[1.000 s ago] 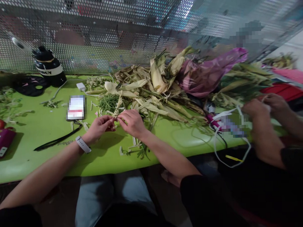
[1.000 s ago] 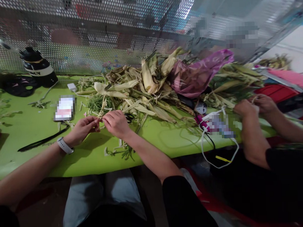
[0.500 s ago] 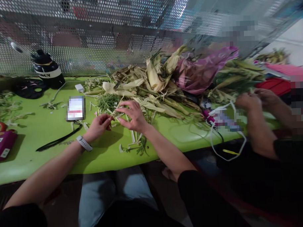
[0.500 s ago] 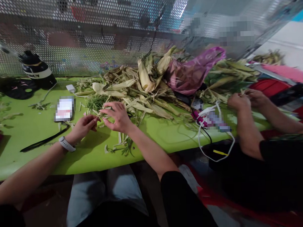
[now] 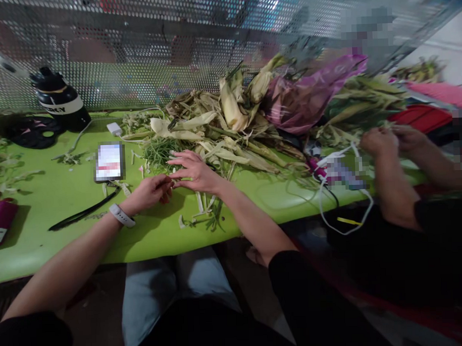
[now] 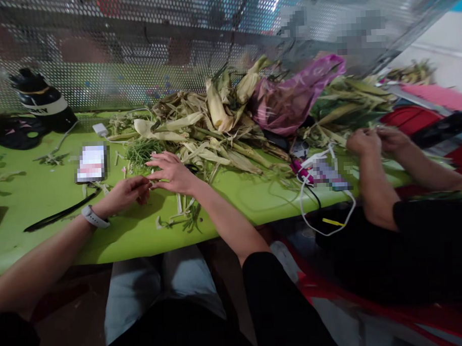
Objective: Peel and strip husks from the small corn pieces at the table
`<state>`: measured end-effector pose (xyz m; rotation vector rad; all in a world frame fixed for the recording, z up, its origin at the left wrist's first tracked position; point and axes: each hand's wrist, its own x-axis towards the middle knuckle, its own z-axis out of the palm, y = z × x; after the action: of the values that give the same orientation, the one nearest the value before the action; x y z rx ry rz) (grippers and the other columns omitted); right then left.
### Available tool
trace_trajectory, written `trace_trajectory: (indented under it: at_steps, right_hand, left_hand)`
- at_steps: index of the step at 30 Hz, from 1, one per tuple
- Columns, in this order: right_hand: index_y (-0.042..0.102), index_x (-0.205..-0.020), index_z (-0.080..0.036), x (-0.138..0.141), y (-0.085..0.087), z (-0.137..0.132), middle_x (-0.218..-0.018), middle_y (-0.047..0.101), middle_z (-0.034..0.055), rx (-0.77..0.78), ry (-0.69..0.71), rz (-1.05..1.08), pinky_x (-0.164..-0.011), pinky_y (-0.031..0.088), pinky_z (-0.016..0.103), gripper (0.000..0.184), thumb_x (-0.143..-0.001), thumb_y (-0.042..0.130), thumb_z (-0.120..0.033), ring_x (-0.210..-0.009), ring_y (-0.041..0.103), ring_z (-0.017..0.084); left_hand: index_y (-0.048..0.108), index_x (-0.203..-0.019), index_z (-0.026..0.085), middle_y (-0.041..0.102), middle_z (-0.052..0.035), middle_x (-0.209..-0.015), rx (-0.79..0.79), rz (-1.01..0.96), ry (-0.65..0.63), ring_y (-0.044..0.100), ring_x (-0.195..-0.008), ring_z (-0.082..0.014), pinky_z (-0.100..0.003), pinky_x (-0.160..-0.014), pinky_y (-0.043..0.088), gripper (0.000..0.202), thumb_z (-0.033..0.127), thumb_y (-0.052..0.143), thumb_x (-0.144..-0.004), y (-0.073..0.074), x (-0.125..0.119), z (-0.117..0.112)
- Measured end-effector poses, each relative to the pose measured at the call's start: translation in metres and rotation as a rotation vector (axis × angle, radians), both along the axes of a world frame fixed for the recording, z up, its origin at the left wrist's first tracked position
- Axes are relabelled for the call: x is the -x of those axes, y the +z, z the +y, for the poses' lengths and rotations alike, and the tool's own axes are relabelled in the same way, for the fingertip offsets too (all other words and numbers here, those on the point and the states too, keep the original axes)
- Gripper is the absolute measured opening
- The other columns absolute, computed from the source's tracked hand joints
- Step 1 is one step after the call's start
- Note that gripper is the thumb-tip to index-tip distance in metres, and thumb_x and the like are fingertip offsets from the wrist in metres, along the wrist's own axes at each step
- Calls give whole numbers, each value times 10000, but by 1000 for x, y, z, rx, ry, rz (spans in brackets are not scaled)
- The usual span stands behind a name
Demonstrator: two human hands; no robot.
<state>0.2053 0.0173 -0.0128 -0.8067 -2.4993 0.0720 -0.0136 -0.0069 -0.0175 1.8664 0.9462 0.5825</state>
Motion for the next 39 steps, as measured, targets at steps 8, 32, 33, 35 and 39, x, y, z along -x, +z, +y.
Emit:
trace_trajectory:
  at_steps: [8,32,33,35,39]
  right_hand:
    - [718,-1111,-275,1,2,0,-1271,649,62,35,60,23,-1105,342,536,301,-827,703,-374,-1342,452,259]
    - [624,-1245,-272,-7,4,2,-1329,605,69,17,-64,125,-1075,394,495,368,-907,591,-414,-1285,499,235]
    - [616,-1254,-265,-10,5,3,-1325,604,75,-3,-123,181,-1073,397,490,379,-907,592,-413,-1271,508,235]
    - [637,-1214,-230,-18,8,6,-1251,633,93,-45,-245,269,-1051,413,468,332,-923,577,-378,-1213,540,237]
    - [697,-1053,-171,-31,12,10,-1063,674,106,66,-416,177,-889,483,403,205,-923,576,-272,-1028,600,236]
  left_hand:
    - [570,-799,173,539,17,-585,93,-103,-25,502,-466,-86,-209,-467,443,215,367,568,-893,5,2,4]
    - [619,-840,166,551,16,-581,35,-112,9,485,-447,-68,-185,-445,409,191,349,592,-884,8,8,10]
    - [623,-849,161,558,12,-594,29,-145,54,495,-459,-70,-187,-455,419,191,348,598,-883,7,8,12]
    - [622,-845,151,575,2,-622,37,-222,141,511,-484,-72,-189,-473,434,207,355,606,-880,4,9,14]
    - [604,-851,146,598,-4,-664,97,-385,267,537,-524,-72,-185,-506,450,230,373,627,-871,1,9,17]
